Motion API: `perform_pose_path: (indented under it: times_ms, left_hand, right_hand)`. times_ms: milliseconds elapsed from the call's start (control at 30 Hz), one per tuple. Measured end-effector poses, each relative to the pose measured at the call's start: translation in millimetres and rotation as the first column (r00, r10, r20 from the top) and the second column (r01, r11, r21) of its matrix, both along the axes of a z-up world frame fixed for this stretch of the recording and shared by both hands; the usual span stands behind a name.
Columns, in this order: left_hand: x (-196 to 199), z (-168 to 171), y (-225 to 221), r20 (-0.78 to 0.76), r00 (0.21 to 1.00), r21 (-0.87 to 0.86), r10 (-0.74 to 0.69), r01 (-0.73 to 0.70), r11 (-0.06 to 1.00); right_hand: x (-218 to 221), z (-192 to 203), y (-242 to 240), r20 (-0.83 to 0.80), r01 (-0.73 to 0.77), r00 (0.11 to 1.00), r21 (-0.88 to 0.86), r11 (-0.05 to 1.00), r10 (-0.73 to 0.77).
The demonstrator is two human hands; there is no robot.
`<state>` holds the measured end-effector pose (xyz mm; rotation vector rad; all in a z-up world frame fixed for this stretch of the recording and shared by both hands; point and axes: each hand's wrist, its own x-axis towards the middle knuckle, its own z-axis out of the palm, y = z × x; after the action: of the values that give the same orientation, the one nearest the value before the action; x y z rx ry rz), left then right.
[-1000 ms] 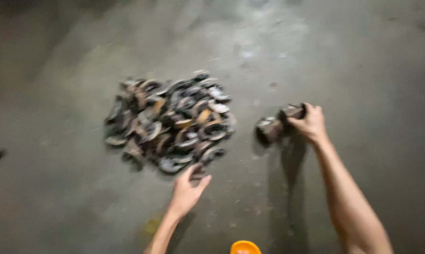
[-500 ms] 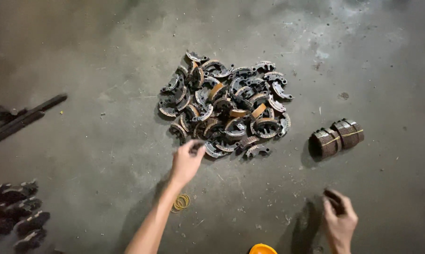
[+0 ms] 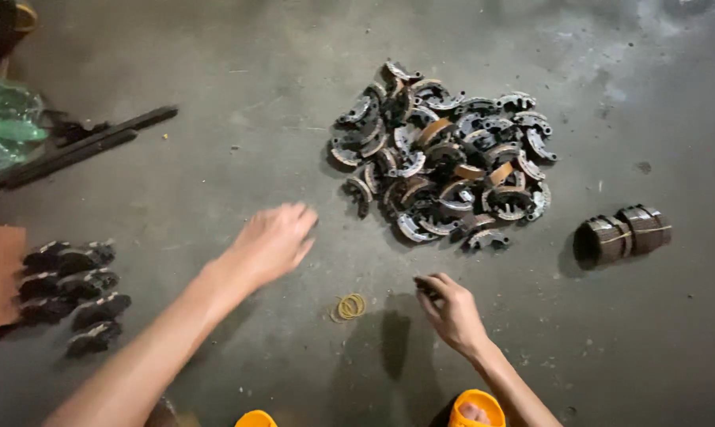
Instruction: Sorting, stacking, and bundling motorcycle brake shoes using rubber bands on a workshop floor
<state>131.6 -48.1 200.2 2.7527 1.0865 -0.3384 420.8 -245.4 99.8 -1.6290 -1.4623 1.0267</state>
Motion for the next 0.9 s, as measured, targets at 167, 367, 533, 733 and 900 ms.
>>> perform_pose_path:
  times_ms: [167,367,533,733,900]
  left_hand:
    - [-88,-63,-68,-0.177,0.948,-0.277,0.265,-0.306,0.911]
    - [-76,-145,-138,-0.002,0.923,-0.476,0.386,-0.340,0.811]
    - [-46,-155,-147,0.279,0.864,-0.452,0.419,-0.267,0.851]
    - [-49,-189,-168,0.266,0.922,-0.370,0.281,-0.172,0.913]
    - [-65,-152,-152,0.063,0.940,-0.306,0.336,-0.302,0.903]
  right_hand:
    - [-60,-40,30,0.266,-0.248,0.928,-0.083,0.965,0.261]
    - [-109,-58,52,0.511,-0.394,0.747,-0.175,0.903,0.425]
    - [-117,-53,45,0.561,-0.347,0.746,-0.135,0.928,0.360]
    - [-132,-43,22,0.590,-0.432,0.706,-0.079,0.898,0.391]
    - [-104,-19,26,0.484,-0.388,0.769,-0.165,0.907,0.418]
